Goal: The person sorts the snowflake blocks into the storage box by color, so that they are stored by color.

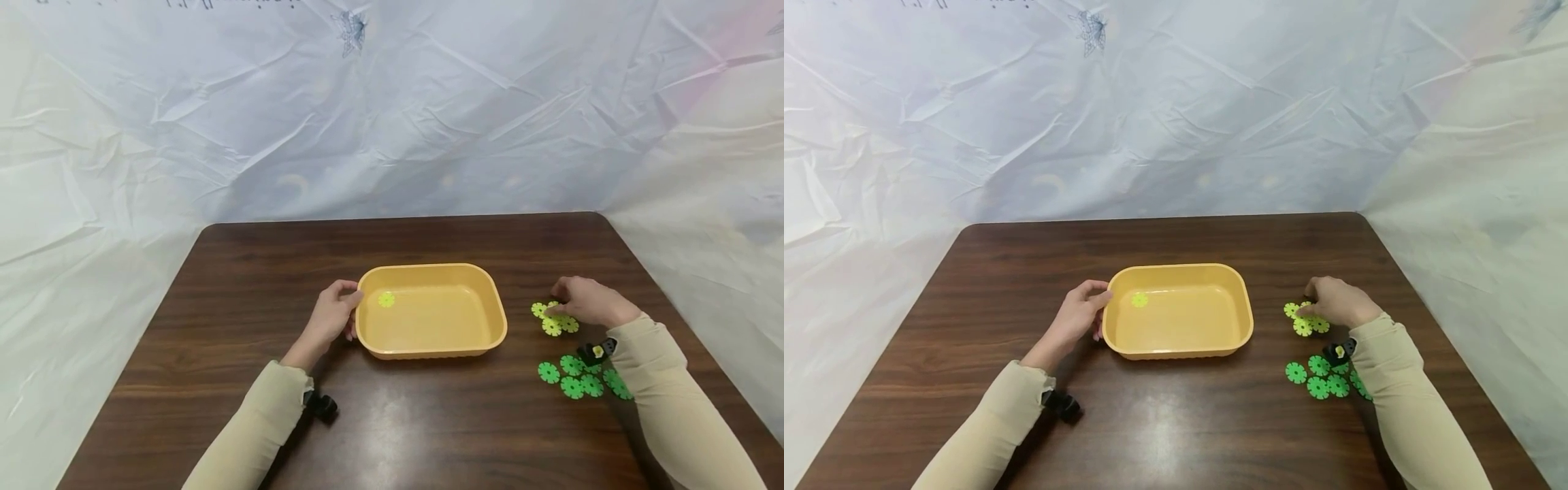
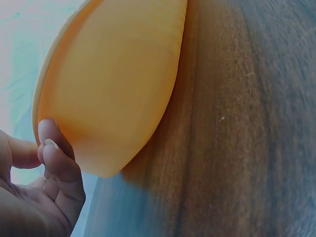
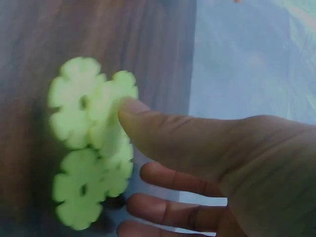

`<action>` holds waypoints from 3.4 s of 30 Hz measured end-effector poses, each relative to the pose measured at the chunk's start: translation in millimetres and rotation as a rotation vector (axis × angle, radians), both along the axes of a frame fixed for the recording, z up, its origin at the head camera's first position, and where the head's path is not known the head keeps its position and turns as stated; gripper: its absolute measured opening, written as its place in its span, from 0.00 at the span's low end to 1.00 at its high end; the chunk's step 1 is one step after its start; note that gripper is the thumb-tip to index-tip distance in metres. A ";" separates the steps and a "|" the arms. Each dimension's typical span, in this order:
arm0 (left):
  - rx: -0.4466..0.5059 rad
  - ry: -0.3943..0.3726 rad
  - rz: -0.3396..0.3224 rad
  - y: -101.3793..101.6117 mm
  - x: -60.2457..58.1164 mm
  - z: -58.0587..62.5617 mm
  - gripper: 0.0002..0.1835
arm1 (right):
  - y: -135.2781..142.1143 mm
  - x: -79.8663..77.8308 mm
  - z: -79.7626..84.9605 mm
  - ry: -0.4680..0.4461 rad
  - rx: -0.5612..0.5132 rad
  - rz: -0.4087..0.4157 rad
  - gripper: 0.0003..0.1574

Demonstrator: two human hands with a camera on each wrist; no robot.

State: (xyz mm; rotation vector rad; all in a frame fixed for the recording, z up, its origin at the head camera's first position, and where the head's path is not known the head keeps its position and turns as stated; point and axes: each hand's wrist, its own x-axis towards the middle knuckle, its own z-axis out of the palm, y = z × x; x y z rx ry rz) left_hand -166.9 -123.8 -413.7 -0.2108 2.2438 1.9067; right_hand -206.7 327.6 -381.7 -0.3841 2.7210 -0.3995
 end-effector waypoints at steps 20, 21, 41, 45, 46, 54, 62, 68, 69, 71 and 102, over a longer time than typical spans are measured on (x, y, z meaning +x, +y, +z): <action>-0.005 -0.002 0.005 -0.9 0.3 -0.3 0.15 | -1.0 4.9 -14.6 0.008 -0.115 0.000 0.19; -0.001 0.000 0.004 -1.0 0.6 -0.3 0.15 | -0.9 5.2 -14.8 0.007 -0.120 0.000 0.17; 0.018 0.005 -0.002 -4.4 1.5 0.0 0.16 | -6.0 12.1 -11.9 -0.027 -0.148 -0.002 0.25; 0.015 0.000 -0.001 -4.9 2.3 0.1 0.16 | -8.1 14.7 -10.3 -0.030 -0.131 0.005 0.23; 0.014 -0.001 -0.003 -4.8 2.2 0.1 0.16 | -8.0 15.4 -10.3 -0.032 -0.125 0.003 0.23; 0.015 -0.005 -0.016 -2.7 -0.2 0.0 0.17 | -5.4 18.1 -10.6 -0.029 -0.121 -0.006 0.24; 0.020 0.000 -0.011 -2.0 -0.5 -1.2 0.16 | -2.8 17.5 -9.3 -0.008 -0.122 -0.021 0.19; 0.018 0.000 -0.007 -1.4 -0.4 -0.9 0.16 | -3.4 18.0 -4.5 -0.055 -0.183 -0.046 0.10; 0.017 0.000 -0.007 -1.3 -0.2 -0.7 0.16 | -3.8 18.2 -3.4 -0.055 -0.194 -0.044 0.09; 0.017 -0.001 -0.005 -1.2 -0.1 -0.3 0.16 | -4.4 18.5 -1.2 -0.041 -0.211 -0.036 0.09; 0.010 0.001 -0.008 0.1 0.0 0.4 0.16 | -87.5 19.2 32.3 0.346 -0.504 0.043 0.11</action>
